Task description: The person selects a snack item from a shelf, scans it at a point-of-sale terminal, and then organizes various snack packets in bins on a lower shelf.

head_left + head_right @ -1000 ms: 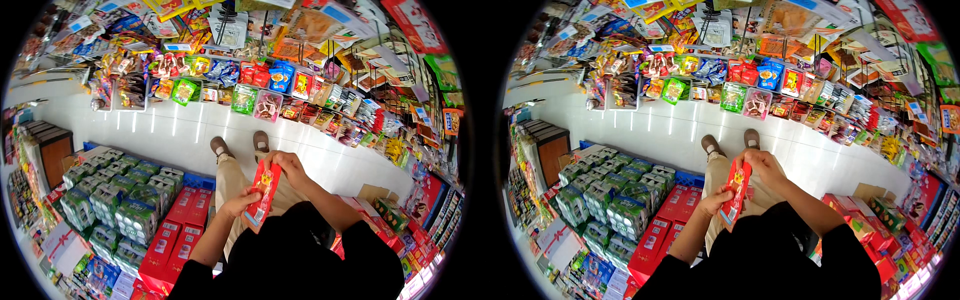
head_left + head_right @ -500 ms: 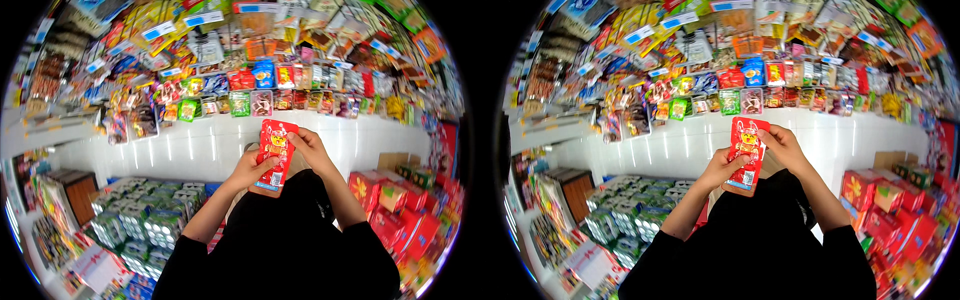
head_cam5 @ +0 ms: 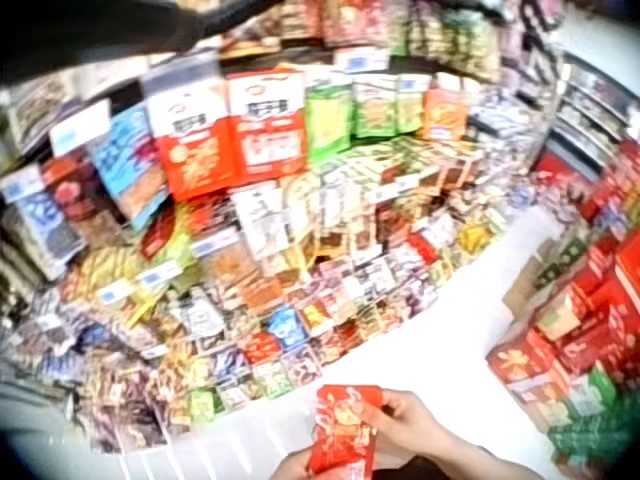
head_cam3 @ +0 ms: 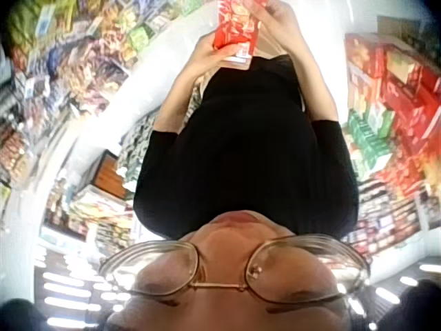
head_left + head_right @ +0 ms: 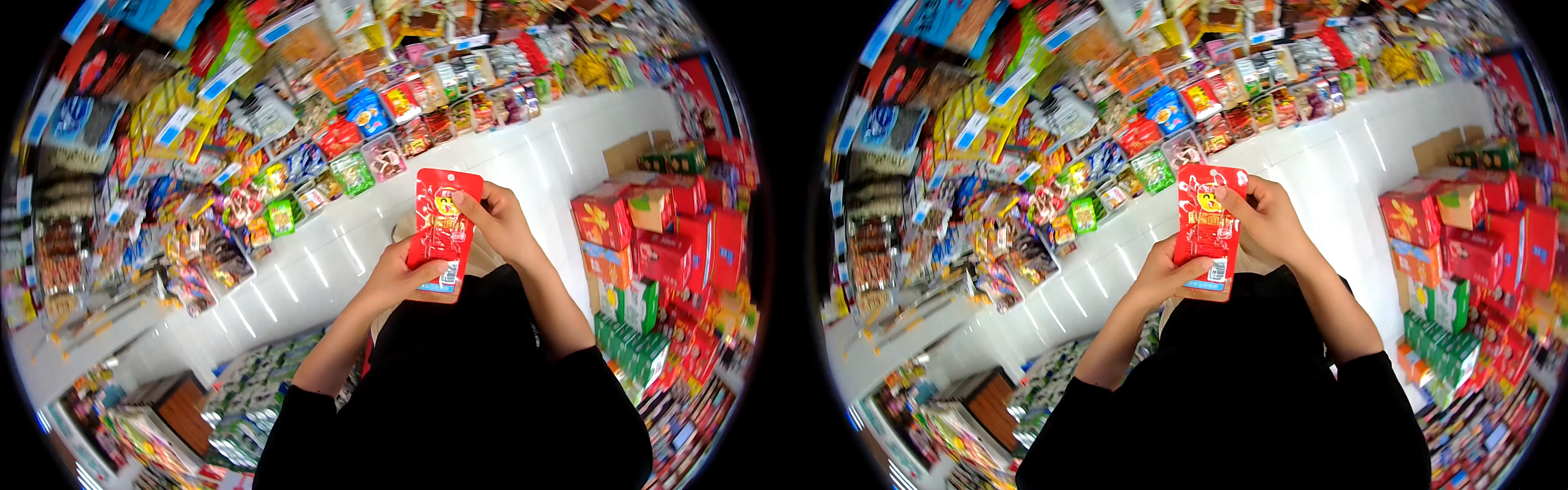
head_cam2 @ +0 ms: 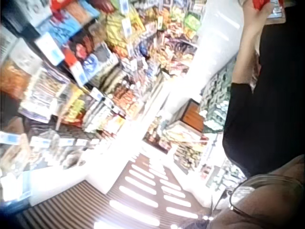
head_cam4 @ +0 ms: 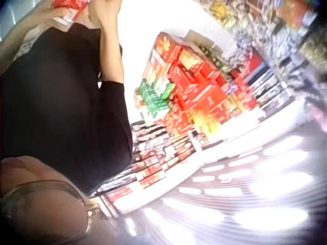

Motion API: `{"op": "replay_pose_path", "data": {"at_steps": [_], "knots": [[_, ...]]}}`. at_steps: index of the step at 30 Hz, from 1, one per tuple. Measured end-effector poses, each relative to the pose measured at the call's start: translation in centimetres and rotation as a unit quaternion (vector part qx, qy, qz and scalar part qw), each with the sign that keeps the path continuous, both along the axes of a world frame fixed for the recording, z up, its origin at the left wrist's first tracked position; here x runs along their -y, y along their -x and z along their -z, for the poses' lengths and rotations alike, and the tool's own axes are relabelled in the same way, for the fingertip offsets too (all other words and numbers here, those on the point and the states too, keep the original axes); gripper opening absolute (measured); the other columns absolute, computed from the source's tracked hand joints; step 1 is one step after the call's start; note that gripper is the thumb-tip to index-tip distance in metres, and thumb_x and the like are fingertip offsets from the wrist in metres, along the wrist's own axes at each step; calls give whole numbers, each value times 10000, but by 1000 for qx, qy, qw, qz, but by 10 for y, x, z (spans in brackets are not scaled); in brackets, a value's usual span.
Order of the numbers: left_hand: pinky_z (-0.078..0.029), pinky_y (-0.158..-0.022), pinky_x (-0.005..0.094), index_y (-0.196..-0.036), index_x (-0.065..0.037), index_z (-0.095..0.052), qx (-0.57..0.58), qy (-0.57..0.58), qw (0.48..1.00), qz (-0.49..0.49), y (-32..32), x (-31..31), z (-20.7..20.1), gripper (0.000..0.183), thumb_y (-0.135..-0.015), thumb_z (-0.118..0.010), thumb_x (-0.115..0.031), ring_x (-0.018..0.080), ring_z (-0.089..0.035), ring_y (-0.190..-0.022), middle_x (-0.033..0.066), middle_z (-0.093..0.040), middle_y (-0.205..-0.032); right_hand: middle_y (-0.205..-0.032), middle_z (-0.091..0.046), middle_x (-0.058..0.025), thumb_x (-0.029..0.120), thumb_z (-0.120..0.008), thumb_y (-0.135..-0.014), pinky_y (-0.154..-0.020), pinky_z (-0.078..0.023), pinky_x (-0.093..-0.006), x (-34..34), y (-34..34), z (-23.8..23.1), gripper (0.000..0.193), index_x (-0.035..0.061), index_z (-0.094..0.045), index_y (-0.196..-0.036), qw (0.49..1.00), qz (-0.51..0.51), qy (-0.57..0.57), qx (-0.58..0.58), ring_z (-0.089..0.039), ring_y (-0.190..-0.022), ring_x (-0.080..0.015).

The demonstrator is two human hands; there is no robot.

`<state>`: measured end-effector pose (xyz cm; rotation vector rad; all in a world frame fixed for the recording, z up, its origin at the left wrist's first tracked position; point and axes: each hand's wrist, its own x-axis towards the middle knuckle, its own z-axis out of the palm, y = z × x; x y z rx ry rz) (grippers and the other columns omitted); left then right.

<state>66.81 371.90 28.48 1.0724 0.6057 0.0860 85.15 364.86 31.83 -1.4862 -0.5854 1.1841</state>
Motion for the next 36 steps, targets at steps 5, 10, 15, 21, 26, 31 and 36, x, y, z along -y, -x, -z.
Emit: {"op": "replay_pose_path", "data": {"at_steps": [5,10,15,21,26,31,36], "knots": [[-467,-778,246,-1064,-12,-611,7,-35,996,81,-39,17,-13,259,-867,-651,-175,72,-587,-849,29,-663,-943,-915,-663,-47,233,-578,-926,-738,-477,-237,44,-47,-20,291,-32,-620,-1039,997,71,-14,-2,-578,-807,-65],[-464,-777,239,-1047,-2,-621,26,-68,990,124,-101,55,-19,241,-883,-632,-177,65,-584,-839,21,-664,-935,-916,-657,-34,246,-580,-924,-747,-463,-233,100,-99,-16,290,-18,-622,-1038,987,149,-41,-43,-569,-810,-59],[-462,-733,230,-1008,3,-629,35,-43,987,152,-186,125,-12,232,-888,-625,-195,52,-570,-810,13,-659,-898,-924,-654,-17,288,-587,-910,-827,-434,-255,187,-169,3,293,32,-624,-1049,979,200,-8,-31,-580,-853,-72],[-457,-716,228,-1054,-19,-621,55,-107,960,254,-294,210,-16,268,-900,-613,-238,44,-558,-778,9,-655,-896,-911,-662,-10,317,-580,-914,-795,-437,-237,299,-258,4,294,41,-639,-992,966,251,-16,-60,-585,-829,-56],[-445,-671,252,-1034,-18,-625,84,-80,930,348,-370,270,-2,274,-889,-618,-251,49,-529,-749,9,-641,-835,-898,-644,2,268,-550,-939,-712,-446,-219,370,-306,2,236,43,-607,-983,944,329,-14,12,-572,-765,-46],[-460,-676,271,-984,20,-597,113,-73,893,430,-446,309,-1,274,-870,-613,-229,83,-541,-730,50,-640,-816,-910,-635,-2,247,-546,-943,-727,-445,-219,427,-342,13,237,29,-597,-1023,888,460,3,22,-566,-785,-55],[-466,-697,288,-986,25,-593,122,-21,861,494,-531,343,-2,289,-892,-595,-248,84,-547,-759,59,-649,-852,-921,-634,-22,238,-515,-958,-702,-468,-230,472,-387,16,229,36,-588,-1037,845,535,-12,2,-584,-776,-69]]}}
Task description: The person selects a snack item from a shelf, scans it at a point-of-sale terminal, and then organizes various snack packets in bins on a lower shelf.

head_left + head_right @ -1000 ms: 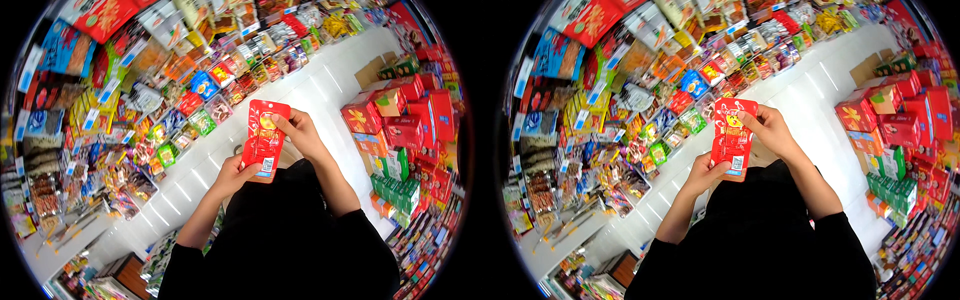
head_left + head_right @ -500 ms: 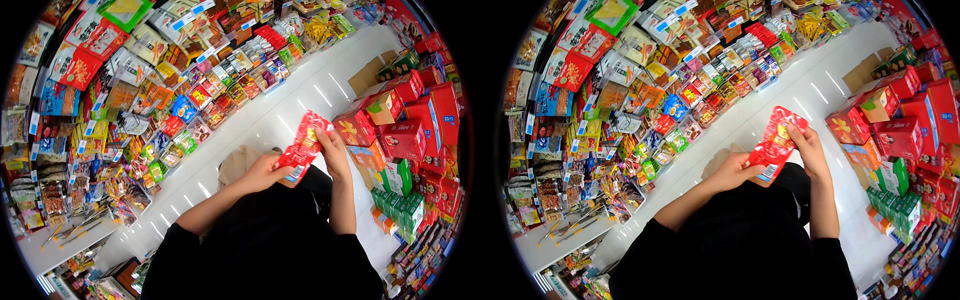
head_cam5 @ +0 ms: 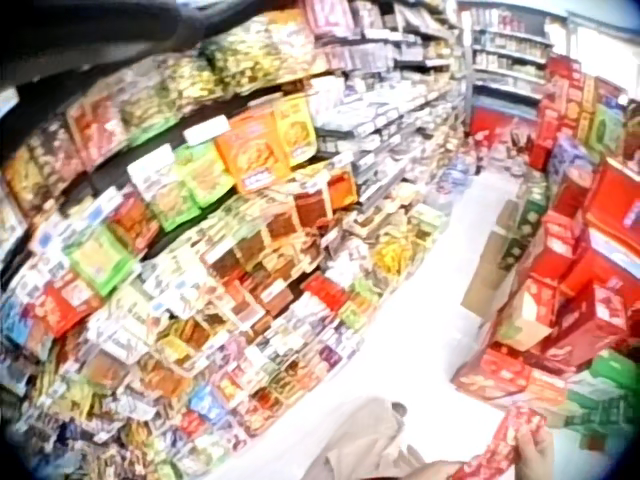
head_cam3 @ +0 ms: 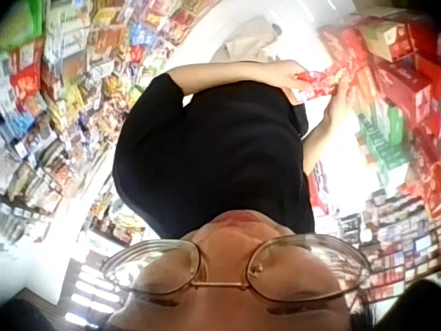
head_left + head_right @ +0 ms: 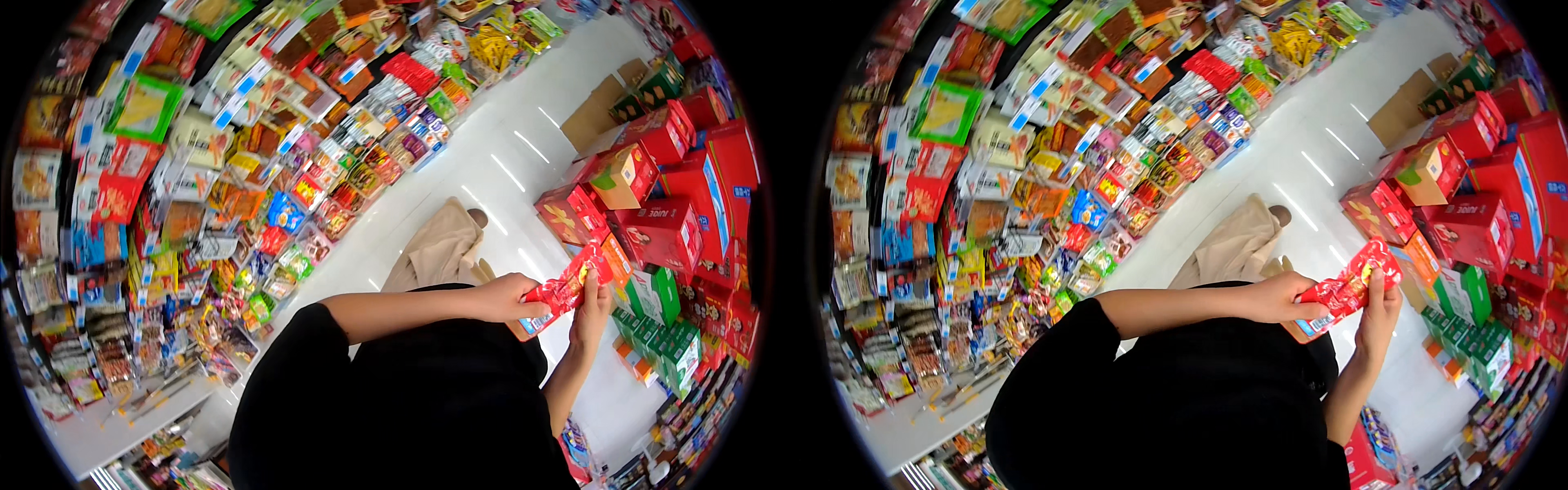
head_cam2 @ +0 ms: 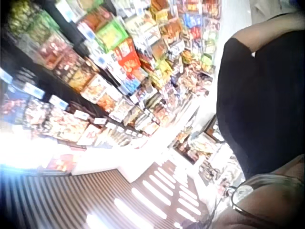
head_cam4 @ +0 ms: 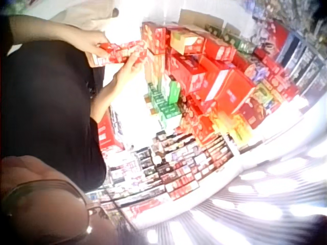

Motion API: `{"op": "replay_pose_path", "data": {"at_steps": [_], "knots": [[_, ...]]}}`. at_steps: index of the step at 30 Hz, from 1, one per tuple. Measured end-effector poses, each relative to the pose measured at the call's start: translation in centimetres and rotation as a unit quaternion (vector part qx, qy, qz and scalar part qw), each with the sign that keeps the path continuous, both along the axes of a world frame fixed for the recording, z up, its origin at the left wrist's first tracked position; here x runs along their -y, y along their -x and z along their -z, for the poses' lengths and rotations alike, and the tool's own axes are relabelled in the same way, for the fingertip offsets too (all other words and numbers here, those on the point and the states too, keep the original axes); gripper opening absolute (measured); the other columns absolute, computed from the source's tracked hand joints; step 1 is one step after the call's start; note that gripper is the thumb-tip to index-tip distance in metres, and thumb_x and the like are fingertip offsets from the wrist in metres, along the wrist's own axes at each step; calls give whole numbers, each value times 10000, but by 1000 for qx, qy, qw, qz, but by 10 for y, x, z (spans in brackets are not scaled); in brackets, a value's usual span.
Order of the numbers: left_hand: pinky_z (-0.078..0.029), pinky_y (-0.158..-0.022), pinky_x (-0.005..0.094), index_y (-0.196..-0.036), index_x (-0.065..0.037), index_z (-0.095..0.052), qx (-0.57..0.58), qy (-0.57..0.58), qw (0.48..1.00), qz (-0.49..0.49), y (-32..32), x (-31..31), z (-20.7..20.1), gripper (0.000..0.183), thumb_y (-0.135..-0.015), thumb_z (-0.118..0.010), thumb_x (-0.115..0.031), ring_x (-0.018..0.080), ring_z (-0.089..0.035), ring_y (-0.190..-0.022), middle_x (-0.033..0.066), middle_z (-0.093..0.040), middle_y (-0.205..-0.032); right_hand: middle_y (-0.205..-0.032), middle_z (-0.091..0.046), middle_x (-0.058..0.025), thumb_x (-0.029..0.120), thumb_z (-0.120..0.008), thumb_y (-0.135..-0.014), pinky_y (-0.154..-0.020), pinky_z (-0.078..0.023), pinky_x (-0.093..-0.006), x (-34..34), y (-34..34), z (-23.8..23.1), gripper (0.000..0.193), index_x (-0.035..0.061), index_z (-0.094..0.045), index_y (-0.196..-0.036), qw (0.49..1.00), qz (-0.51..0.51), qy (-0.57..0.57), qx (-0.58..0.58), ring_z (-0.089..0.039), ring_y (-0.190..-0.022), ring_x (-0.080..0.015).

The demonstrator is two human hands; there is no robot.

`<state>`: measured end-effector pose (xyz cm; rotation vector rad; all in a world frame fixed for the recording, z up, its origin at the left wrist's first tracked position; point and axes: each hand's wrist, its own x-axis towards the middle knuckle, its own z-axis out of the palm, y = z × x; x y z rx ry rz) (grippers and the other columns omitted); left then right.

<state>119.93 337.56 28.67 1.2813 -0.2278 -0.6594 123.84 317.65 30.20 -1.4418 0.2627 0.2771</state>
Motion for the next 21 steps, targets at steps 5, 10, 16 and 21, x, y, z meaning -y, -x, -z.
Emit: {"op": "replay_pose_path", "data": {"at_steps": [5,10,16,21], "knots": [[-473,-615,350,-794,36,-623,91,-90,989,74,-87,47,9,374,-844,-618,-335,237,-613,-625,182,-631,-702,-886,-643,-26,242,-531,-948,-699,-469,-227,46,-45,-11,228,32,-608,-998,992,124,5,-24,-593,-763,-76],[-457,-578,399,-716,2,-582,144,-94,972,159,-156,102,3,373,-827,-613,-353,335,-606,-630,196,-600,-657,-886,-638,-21,251,-543,-942,-670,-474,-219,98,-71,-20,226,39,-591,-1003,972,230,29,-33,-600,-753,-79],[-468,-594,427,-714,-4,-587,147,-70,955,246,-177,202,4,360,-814,-606,-349,353,-609,-640,194,-608,-657,-939,-625,-40,272,-549,-939,-741,-480,-254,186,-53,-12,260,31,-574,-1035,944,328,1,-36,-593,-822,-97],[-468,-576,424,-700,-1,-590,145,-89,941,291,-163,306,7,360,-801,-618,-345,353,-606,-631,188,-604,-649,-922,-617,-43,277,-551,-937,-720,-484,-265,277,-28,-6,245,47,-564,-1020,925,376,-11,-57,-594,-814,-110]]}}
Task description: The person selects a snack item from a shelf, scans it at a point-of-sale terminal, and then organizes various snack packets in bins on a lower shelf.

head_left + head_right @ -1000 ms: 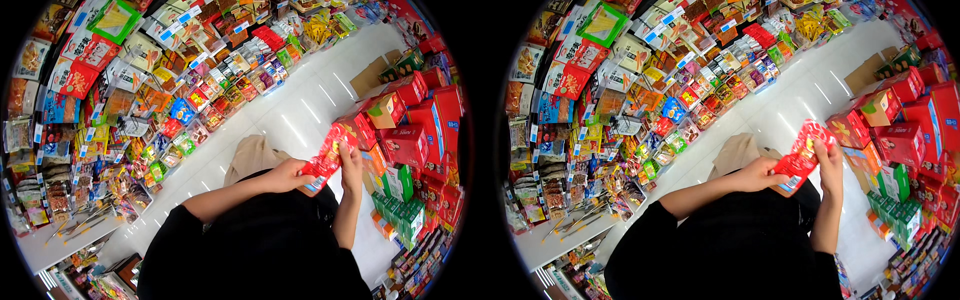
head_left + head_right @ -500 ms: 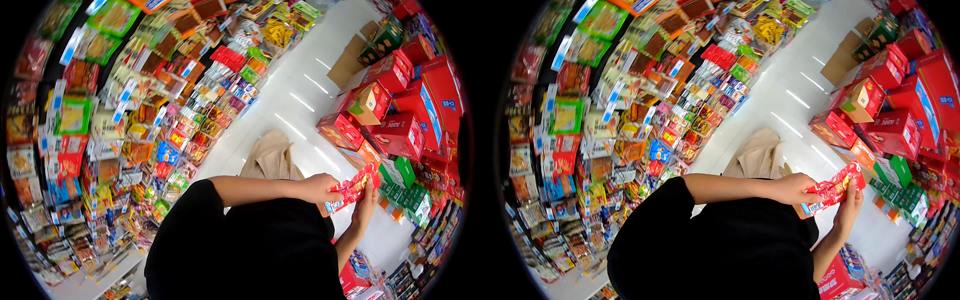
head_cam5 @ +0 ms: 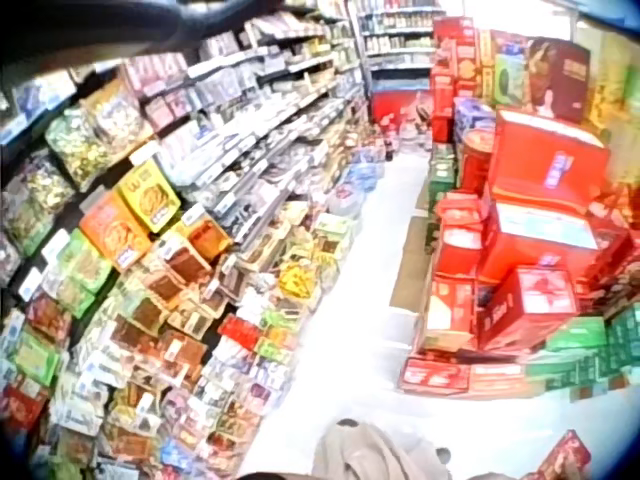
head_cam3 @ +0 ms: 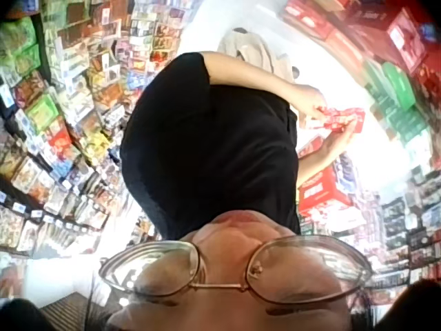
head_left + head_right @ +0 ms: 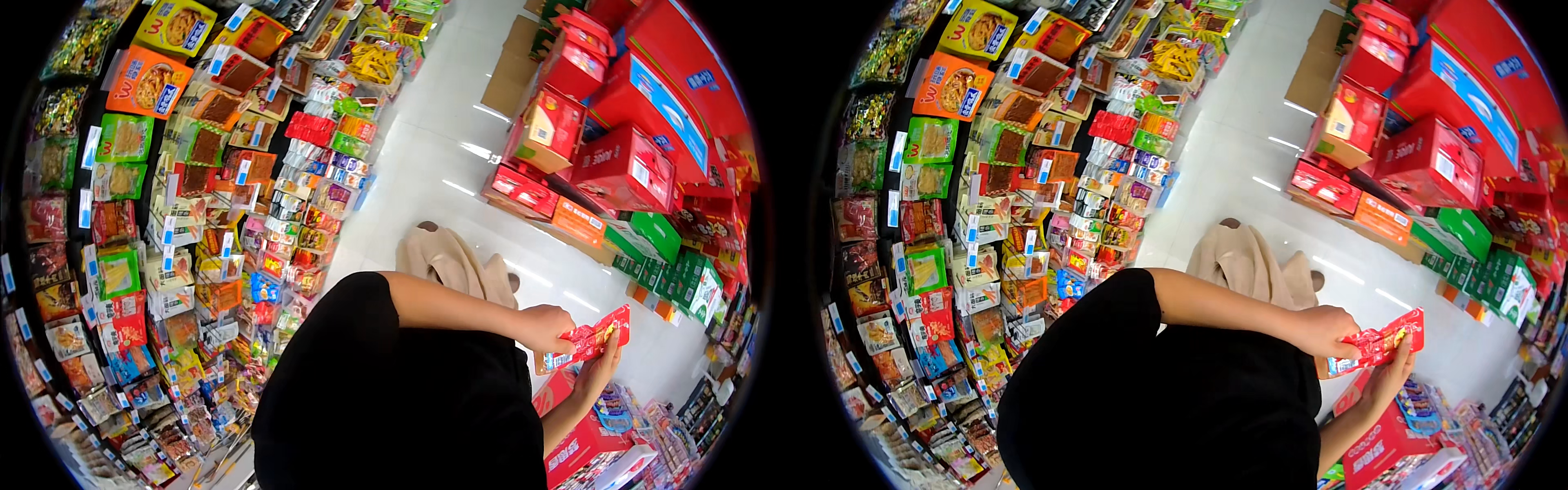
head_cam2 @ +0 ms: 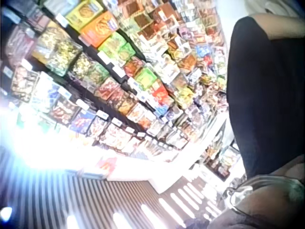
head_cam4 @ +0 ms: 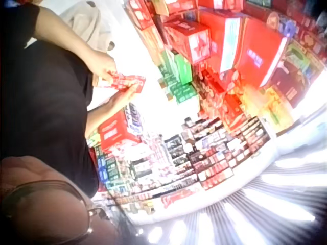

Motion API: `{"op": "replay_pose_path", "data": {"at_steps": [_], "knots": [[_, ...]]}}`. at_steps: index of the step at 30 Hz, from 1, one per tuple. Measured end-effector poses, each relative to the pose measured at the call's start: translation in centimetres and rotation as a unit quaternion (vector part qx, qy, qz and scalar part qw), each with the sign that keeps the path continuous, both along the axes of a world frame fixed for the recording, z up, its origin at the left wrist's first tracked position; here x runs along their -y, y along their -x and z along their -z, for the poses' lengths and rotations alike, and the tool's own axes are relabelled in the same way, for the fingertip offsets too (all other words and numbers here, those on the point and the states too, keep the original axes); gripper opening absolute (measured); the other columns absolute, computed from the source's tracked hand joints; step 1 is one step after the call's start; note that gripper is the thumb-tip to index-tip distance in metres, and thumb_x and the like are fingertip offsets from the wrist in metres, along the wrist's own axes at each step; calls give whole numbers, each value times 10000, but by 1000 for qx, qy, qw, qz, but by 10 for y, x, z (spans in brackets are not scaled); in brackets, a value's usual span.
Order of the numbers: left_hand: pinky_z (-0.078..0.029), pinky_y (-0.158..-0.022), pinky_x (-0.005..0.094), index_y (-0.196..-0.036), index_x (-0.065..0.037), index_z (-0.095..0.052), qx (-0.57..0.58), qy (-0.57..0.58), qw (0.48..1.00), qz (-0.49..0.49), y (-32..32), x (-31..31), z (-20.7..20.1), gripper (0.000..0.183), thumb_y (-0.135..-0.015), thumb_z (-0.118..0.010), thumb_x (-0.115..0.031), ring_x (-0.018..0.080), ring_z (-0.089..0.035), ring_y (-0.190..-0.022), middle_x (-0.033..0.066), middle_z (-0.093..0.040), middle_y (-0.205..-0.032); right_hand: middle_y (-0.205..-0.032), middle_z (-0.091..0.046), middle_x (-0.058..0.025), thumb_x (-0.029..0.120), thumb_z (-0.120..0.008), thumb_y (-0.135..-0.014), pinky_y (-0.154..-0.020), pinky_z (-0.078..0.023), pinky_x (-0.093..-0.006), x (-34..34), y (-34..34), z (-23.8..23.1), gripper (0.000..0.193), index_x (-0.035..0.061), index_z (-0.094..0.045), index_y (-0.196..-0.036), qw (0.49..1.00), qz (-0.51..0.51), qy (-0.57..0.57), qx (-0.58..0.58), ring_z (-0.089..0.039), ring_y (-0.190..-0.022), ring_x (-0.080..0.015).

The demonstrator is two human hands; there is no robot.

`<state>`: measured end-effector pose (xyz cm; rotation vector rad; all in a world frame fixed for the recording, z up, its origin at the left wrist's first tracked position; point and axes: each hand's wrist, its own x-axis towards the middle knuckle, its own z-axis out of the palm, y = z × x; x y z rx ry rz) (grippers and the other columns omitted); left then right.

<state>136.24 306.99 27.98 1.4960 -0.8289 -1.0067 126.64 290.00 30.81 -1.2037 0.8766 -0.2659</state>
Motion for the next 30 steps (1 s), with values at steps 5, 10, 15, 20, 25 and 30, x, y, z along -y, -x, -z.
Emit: {"op": "replay_pose_path", "data": {"at_steps": [5,10,15,20,25,30], "knots": [[-464,-583,416,-707,2,-581,-19,24,999,12,42,127,-2,367,-807,-621,-349,350,-606,-648,191,-604,-666,-884,-619,-28,271,-545,-941,-680,-481,-252,111,33,-21,228,53,-575,-999,999,27,8,-24,-592,-743,-97],[-446,-592,415,-764,-17,-600,16,13,993,119,64,264,-33,352,-828,-613,-363,363,-588,-657,189,-593,-682,-820,-622,-13,251,-545,-942,-656,-456,-229,257,96,-27,205,55,-604,-947,999,44,19,17,-570,-722,-70],[-441,-630,425,-810,-15,-602,52,6,968,246,68,395,-12,335,-866,-580,-345,366,-584,-717,187,-595,-742,-896,-639,-21,179,-583,-917,-720,-446,-219,359,138,-4,175,16,-620,-969,990,130,40,34,-563,-786,-61],[-463,-679,373,-869,-12,-619,-4,0,933,360,78,540,-19,269,-883,-588,-280,298,-609,-747,173,-612,-807,-830,-644,-12,177,-615,-894,-685,-456,-227,473,167,-16,190,-4,-620,-949,977,194,92,9,-567,-729,-60],[-456,-692,365,-894,-16,-627,-1,19,881,472,103,694,-41,247,-888,-594,-261,269,-603,-748,150,-592,-772,-834,-643,-17,208,-624,-888,-666,-452,-223,579,210,-39,221,-7,-621,-939,948,294,124,-9,-566,-735,-61],[-441,-688,409,-890,-24,-610,68,108,830,543,152,831,-47,263,-890,-560,-283,332,-574,-762,172,-590,-788,-845,-647,-26,206,-621,-890,-671,-451,-221,670,265,-45,239,-18,-622,-972,908,398,132,-3,-568,-746,-64]]}}
